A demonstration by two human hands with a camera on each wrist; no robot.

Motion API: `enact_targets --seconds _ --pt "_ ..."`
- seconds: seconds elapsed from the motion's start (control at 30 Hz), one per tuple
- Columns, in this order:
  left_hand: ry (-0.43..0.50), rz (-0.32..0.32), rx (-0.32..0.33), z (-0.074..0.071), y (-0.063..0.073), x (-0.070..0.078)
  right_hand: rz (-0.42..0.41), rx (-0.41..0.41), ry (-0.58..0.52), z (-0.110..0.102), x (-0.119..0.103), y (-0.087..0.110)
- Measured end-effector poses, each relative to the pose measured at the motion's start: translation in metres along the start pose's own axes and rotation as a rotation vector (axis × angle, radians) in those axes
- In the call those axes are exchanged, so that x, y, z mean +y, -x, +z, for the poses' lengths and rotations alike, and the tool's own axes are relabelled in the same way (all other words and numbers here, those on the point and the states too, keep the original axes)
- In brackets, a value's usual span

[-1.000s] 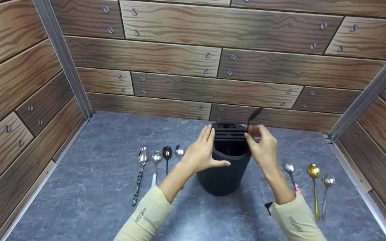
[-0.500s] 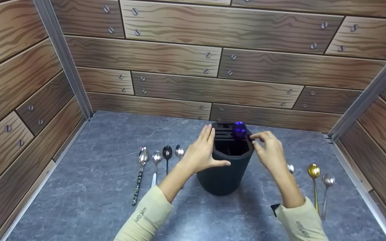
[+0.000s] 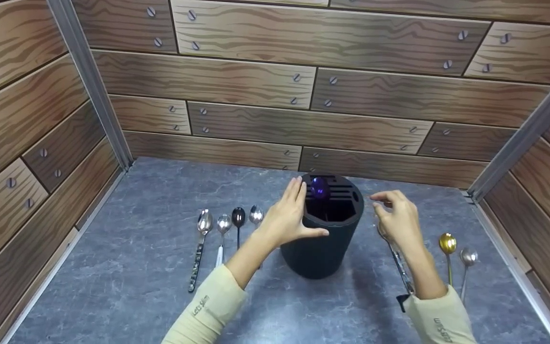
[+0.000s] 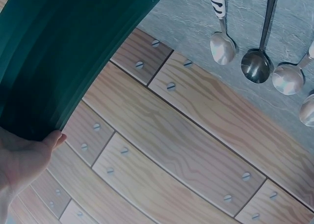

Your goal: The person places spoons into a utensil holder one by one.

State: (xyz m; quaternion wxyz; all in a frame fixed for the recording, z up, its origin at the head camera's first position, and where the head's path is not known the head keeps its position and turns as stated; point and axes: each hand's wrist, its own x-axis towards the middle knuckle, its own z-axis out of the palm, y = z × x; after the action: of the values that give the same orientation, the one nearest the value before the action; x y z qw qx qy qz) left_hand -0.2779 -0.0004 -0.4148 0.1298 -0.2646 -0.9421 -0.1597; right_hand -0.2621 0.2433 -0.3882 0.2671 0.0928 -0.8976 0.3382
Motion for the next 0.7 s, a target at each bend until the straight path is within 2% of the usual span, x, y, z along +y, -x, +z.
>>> enact_targets --seconds 0.43,0.7 --pt "-0.001 -0.002 -0.004 0.000 -0.001 -0.001 0.086 0.010 0.035 -0.003 0.032 0.003" --pt "0.001 -0.007 -0.024 0.000 -0.001 0.000 0.136 -0.037 0.099 0.002 0.051 0.010"
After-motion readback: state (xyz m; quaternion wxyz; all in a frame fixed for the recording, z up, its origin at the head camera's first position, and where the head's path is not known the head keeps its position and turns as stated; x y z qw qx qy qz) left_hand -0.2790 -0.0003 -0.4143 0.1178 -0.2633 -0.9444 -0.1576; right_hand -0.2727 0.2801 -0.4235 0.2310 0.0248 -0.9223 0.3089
